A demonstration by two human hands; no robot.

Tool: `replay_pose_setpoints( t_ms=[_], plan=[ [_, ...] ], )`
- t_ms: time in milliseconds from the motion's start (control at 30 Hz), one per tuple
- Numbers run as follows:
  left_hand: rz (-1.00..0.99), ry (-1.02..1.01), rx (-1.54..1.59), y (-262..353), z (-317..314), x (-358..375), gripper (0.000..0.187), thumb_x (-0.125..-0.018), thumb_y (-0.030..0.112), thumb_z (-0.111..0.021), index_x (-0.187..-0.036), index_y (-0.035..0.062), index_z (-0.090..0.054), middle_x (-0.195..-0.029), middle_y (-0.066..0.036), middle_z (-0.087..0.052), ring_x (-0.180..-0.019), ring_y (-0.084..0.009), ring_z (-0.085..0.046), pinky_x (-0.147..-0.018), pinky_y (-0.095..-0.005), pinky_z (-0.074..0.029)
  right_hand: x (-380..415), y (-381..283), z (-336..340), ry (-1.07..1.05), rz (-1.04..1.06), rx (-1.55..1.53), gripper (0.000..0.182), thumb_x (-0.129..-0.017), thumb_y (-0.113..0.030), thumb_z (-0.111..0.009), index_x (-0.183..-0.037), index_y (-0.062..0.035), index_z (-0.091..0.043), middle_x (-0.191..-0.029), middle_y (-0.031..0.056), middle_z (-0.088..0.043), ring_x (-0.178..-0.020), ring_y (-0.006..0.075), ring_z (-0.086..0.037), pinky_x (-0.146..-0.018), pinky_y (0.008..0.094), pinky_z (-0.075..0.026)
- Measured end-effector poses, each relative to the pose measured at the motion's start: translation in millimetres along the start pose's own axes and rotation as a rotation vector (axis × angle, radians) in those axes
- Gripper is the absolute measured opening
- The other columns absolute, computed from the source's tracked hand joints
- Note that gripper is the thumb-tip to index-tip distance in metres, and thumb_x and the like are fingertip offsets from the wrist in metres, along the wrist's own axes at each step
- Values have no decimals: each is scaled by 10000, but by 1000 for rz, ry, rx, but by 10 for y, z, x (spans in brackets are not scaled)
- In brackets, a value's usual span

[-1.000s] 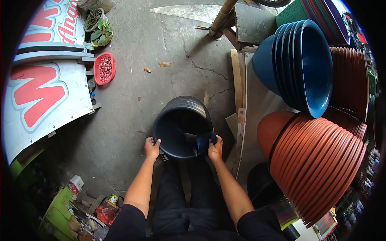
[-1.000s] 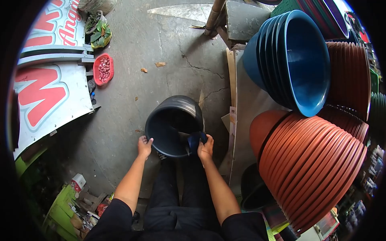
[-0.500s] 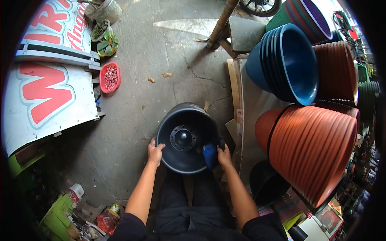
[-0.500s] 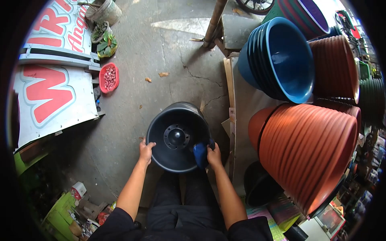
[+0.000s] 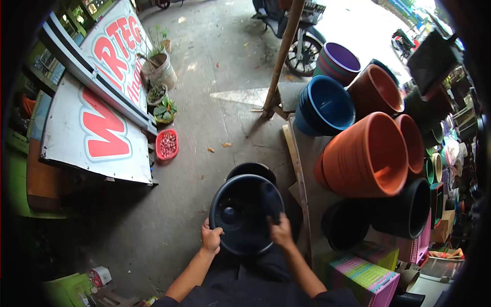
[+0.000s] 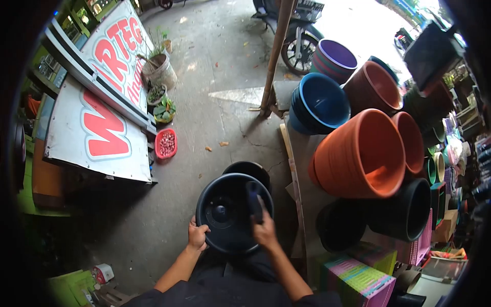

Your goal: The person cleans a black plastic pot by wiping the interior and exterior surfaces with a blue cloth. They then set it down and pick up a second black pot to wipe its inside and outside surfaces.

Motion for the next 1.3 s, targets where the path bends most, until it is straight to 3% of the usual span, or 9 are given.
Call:
replay_pose_setpoints(
  t_ms=[133, 400, 500, 600, 767, 933, 1067, 1133, 1300],
  plan=[
    [-49, -131, 21, 383, -195, 498, 420, -686, -141, -495, -1039, 19, -655, -895, -26, -686, -723, -103, -623, -616, -229, -490, 42, -15, -1253, -292, 598, 312, 817, -742, 42, -431, -1532, -63, -253, -1550, 245, -292, -1450, 322, -279, -1180, 343, -212],
    [-101, -196, 65, 766, 153, 932, 453, -629, -151, -456, -998, 20, -656, -929, -64, -691, -794, -166, -648, -630, -247, -515, 258, 900, -1212, -510, 378, 1658, 552, -823, -290, -620, -1262, 40, -566, -1020, 270, -661, -910, 397, -669, -772, 472, -552],
    [-103, -173, 110, 799, 71, 1139, 477, -632, -161, -435, -1015, 14, -658, -935, -67, -686, -818, -173, -652, -658, -256, -525, -90, 724, -1112, 52, 819, 1549, 591, -830, -276, -622, -1302, 64, -517, -1119, 285, -610, -965, 439, -631, -839, 494, -527],
    [-129, -221, 123, 843, 13, 1228, 486, -628, -163, -433, -1030, 0, -652, -988, -81, -676, -871, -184, -646, -708, -270, -534, 79, 62, -1375, -88, 508, 1336, 543, -844, -252, -604, -1295, 34, -506, -1357, 277, -468, -1235, 406, -487, -1048, 451, -403],
    [-552, -324, -247, 1440, -242, 1537, 473, -661, -147, -453, -1061, 15, -647, -930, -46, -678, -761, -134, -622, -615, -232, -496, 671, -92, -1868, -284, 1227, 1091, 517, -823, -228, -602, -1274, 17, -540, -1326, 253, -511, -1203, 368, -528, -1012, 452, -441],
    [-144, -257, 129, 1096, 17, 1396, 463, -648, -154, -452, -1038, 1, -650, -946, -60, -677, -790, -137, -624, -646, -226, -503, 327, 759, -1414, -685, 654, 1799, 414, -882, -248, -524, -1232, -51, -627, -1214, 243, -613, -1065, 363, -633, -914, 478, -503],
    [-243, -283, 92, 1206, -35, 1467, 456, -647, -153, -462, -1034, -2, -650, -947, -61, -680, -795, -137, -627, -643, -234, -509, 321, 295, -1016, -317, 724, 1795, 400, -887, -256, -526, -1211, -46, -632, -1112, 237, -643, -958, 377, -655, -879, 501, -506],
    [-1112, -292, -658, 1731, -291, 1962, 449, -636, -159, -479, -1023, -17, -657, -975, -77, -677, -821, -154, -636, -663, -243, -516, 230, -56, -890, -4, 911, 1415, 381, -892, -245, -519, -1190, -36, -627, -1115, 246, -622, -988, 380, -632, -865, 518, -499],
    [-453, -357, -102, 1352, -129, 1523, 449, -608, -171, -499, -1003, -41, -668, -1041, -110, -669, -914, -183, -648, -717, -244, -525, 680, -341, -1494, -341, 703, 1431, 384, -875, -229, -558, -1189, -15, -612, -1125, 237, -626, -992, 383, -634, -879, 505, -502]
  ],
)
Point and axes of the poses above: each hand's wrist, its own x-axis away from the middle knuckle, its own z-axis out of the back of the hand, y = z × x, the point moved 10 cm from there along -x, towards the middle knuckle
